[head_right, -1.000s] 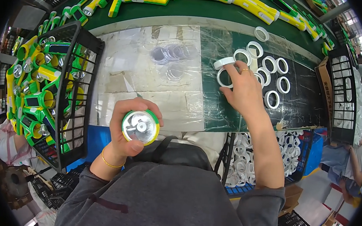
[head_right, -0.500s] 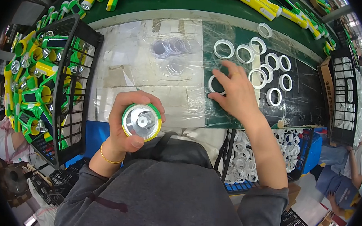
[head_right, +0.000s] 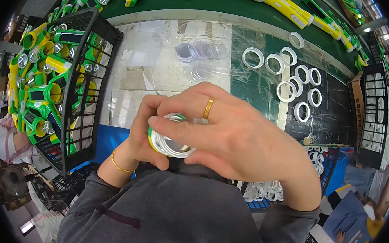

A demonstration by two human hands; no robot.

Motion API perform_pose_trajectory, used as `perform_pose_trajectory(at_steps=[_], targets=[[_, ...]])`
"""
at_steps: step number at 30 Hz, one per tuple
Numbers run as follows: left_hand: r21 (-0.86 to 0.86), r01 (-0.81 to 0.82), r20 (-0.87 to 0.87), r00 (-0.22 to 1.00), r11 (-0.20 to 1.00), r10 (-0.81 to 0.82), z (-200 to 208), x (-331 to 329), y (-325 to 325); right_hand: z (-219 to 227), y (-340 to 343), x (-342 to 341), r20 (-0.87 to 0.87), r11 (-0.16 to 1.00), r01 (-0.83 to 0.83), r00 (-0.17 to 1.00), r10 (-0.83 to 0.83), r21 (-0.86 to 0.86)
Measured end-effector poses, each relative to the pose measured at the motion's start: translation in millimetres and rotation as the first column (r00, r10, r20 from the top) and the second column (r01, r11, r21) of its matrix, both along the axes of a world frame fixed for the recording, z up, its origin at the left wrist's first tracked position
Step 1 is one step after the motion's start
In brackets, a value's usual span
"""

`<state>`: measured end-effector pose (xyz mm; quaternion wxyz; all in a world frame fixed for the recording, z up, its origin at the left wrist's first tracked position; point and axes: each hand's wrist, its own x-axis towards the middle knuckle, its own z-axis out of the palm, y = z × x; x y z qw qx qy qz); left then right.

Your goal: Assembling solar-powered flashlight components by inserting lenses and screwing on front caps.

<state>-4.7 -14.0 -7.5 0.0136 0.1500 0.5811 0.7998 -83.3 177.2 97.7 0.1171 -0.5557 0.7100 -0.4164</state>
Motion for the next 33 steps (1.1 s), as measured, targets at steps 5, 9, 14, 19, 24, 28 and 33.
perform_pose_trajectory(at_steps=[5, 9, 14, 19, 24, 28, 33], targets=[[-0.314, 0.091, -0.152, 0.978, 0.945, -0.144, 18.1, -17.2, -7.6, 5.3, -9.4, 2.5, -0.163, 0.991, -0.035, 0.985, 0.056, 0.128], [-0.648, -0.289, -0.277, 0.951, 0.705, 0.135, 10.7, -19.4, 22.5, -6.2, -16.2, 17.0, -0.275, 0.938, 0.309, 0.926, -0.259, 0.159], [-0.621, -0.496, -0.395, 0.867, 0.607, 0.305, 13.0, -30.2, 28.6, -25.3, 6.9, 10.8, -0.329, 0.730, 0.573, 0.817, -0.473, 0.372], [-0.702, -0.164, -0.277, 0.960, 0.693, -0.053, 20.1, -39.1, 28.7, -27.6, 2.5, 20.4, -0.544, 0.774, 0.534, 0.783, -0.302, 0.340], [-0.827, -0.523, -0.484, 0.849, 0.208, 0.211, 8.4, -76.5, 51.3, -50.7, -23.9, -28.5, -0.220, 0.441, 0.729, 0.616, -0.757, 0.524], [-0.756, -0.552, -0.577, 0.816, 0.352, 0.040, 13.8, -65.2, 46.4, -71.7, -7.4, -24.1, 0.278, 0.714, 0.699, 0.680, -0.678, 0.031], [-0.319, 0.091, -0.028, 0.994, 0.943, -0.106, 16.0, -57.0, 20.6, -52.1, 10.1, 3.9, -0.028, 0.781, 0.623, 0.781, -0.624, -0.044]])
